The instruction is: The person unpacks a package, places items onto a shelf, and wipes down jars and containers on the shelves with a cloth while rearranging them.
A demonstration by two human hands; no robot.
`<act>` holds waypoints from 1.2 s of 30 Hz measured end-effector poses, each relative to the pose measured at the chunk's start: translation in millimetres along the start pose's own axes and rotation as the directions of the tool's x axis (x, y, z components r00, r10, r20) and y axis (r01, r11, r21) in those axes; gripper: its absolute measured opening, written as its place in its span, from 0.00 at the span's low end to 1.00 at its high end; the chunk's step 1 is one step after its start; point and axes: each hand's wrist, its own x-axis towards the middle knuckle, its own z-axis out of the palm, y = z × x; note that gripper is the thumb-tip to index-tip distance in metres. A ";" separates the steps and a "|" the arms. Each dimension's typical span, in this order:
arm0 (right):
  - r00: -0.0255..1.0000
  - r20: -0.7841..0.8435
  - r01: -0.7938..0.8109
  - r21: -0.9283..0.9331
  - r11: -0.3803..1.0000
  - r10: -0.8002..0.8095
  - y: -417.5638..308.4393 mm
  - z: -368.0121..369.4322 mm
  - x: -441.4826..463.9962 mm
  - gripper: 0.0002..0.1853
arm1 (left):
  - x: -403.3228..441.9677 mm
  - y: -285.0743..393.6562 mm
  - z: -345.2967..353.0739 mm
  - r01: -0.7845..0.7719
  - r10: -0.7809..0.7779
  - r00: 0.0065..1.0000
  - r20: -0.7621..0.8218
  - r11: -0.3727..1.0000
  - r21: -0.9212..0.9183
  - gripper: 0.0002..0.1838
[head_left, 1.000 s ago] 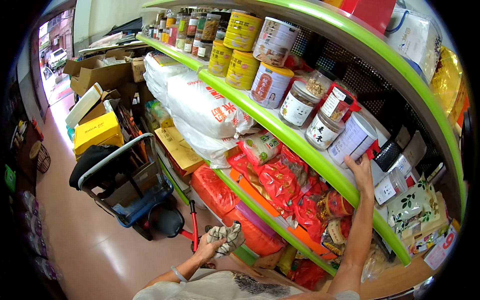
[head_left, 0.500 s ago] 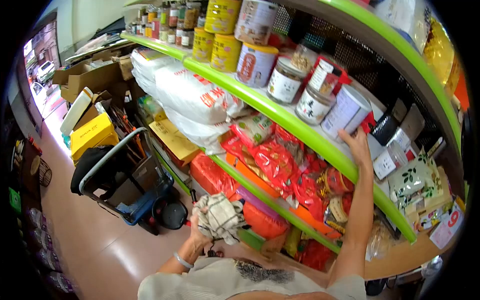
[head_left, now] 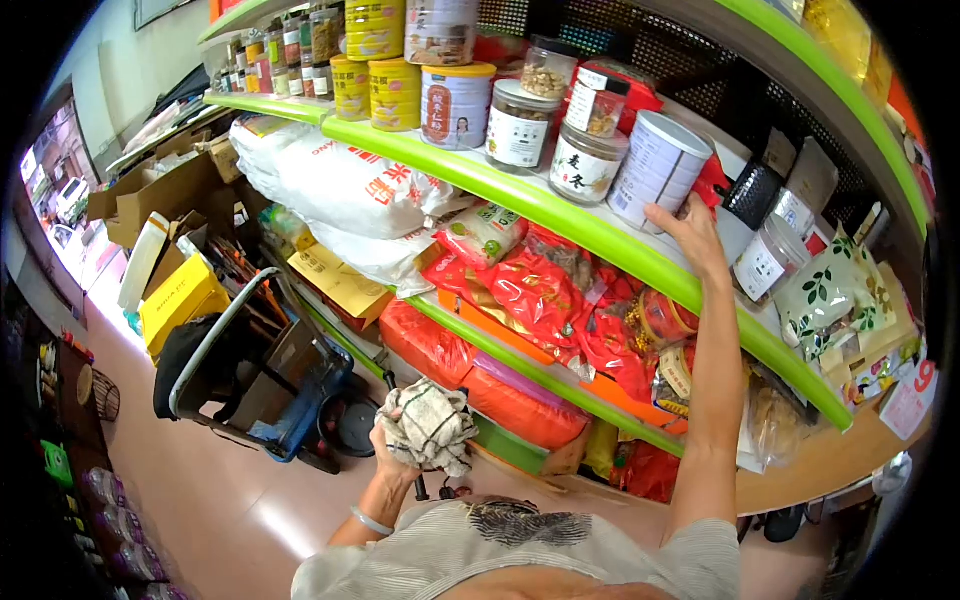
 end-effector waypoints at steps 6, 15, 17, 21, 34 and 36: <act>0.999 -0.045 -0.007 -0.039 0.999 0.005 10.7 -1.8 3.7 0.41 | -2.7 -2.3 4.5 0.027 -0.024 0.999 -0.041 0.998 0.055 0.38; 0.982 -0.119 0.123 -0.199 0.972 -0.149 2.5 6.8 13.0 0.52 | 7.9 -12.8 10.7 0.084 -0.077 0.995 -0.057 0.987 0.139 0.28; 0.987 -0.119 0.081 -0.212 0.974 -0.107 7.3 3.8 13.6 0.51 | 10.9 -13.7 24.7 -0.044 0.054 0.998 -0.015 0.916 0.398 0.20; 0.983 -0.179 -0.014 -0.237 0.971 -0.030 -9.6 5.9 1.4 0.47 | 20.2 2.9 65.9 -0.325 0.249 0.946 0.209 0.689 0.648 0.18; 0.761 -0.469 0.281 -0.386 0.879 -0.449 -12.2 11.8 -8.9 0.64 | 12.5 -16.1 130.7 -0.525 0.270 0.851 0.451 0.435 0.731 0.18; 0.756 -0.467 0.305 -0.369 0.878 -0.458 -14.7 10.2 -6.4 0.63 | 18.1 -23.9 123.8 -0.475 0.226 0.879 0.420 0.485 0.734 0.15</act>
